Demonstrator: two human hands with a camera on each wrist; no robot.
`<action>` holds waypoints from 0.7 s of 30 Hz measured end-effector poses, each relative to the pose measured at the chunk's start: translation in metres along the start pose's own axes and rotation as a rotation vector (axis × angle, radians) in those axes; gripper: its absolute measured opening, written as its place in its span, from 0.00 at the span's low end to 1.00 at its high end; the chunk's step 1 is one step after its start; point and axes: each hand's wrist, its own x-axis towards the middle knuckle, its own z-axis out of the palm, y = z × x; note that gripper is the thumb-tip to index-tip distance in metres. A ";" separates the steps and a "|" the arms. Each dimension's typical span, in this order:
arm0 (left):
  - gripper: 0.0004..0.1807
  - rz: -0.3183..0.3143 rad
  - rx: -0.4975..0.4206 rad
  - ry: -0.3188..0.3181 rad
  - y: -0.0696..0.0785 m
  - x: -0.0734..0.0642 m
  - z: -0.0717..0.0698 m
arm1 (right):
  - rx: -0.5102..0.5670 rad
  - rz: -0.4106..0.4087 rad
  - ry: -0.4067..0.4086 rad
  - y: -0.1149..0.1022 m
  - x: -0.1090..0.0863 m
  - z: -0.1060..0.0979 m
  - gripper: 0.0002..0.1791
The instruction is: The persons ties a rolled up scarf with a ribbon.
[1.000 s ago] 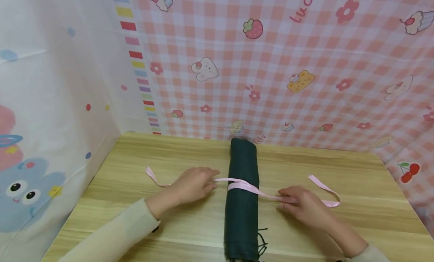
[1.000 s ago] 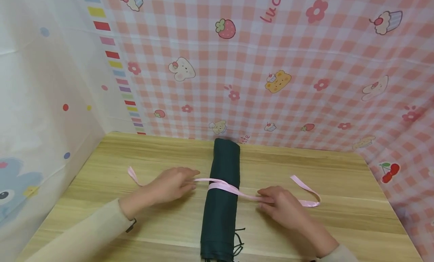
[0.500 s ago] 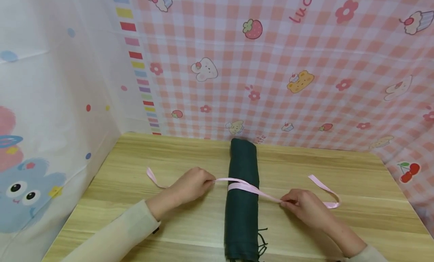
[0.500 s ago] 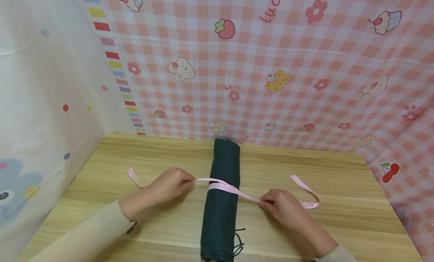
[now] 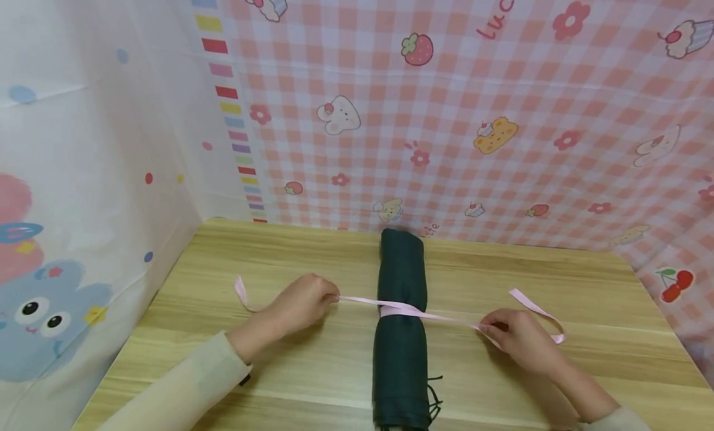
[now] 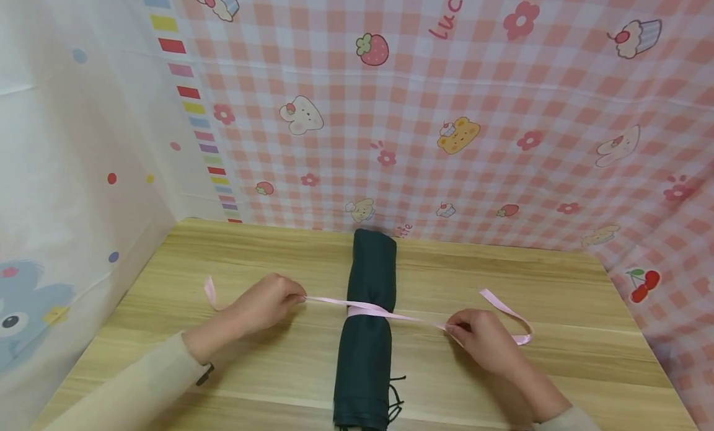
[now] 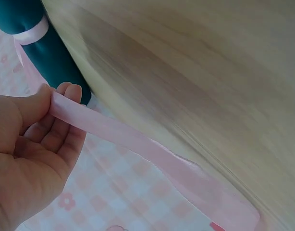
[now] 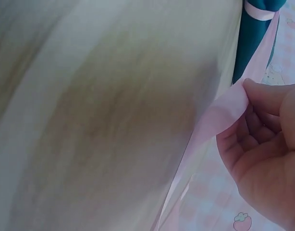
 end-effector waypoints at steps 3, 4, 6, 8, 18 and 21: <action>0.07 -0.001 -0.003 0.001 -0.003 -0.003 -0.003 | 0.011 0.020 -0.004 0.000 -0.001 -0.003 0.07; 0.09 -0.003 -0.008 0.002 -0.003 -0.003 -0.003 | 0.015 0.019 0.001 0.000 -0.001 -0.003 0.07; 0.11 -0.005 -0.017 0.013 -0.003 -0.003 -0.004 | 0.018 0.017 0.011 0.001 -0.001 -0.003 0.07; 0.14 -0.010 -0.028 0.022 -0.002 -0.003 -0.004 | 0.030 0.024 0.016 0.001 0.000 -0.002 0.08; 0.11 0.002 -0.012 0.078 0.002 -0.005 -0.002 | 0.016 0.051 0.047 -0.002 0.001 0.002 0.06; 0.11 0.018 -0.009 0.083 0.002 -0.004 -0.001 | -0.002 0.016 0.064 -0.003 0.001 0.003 0.06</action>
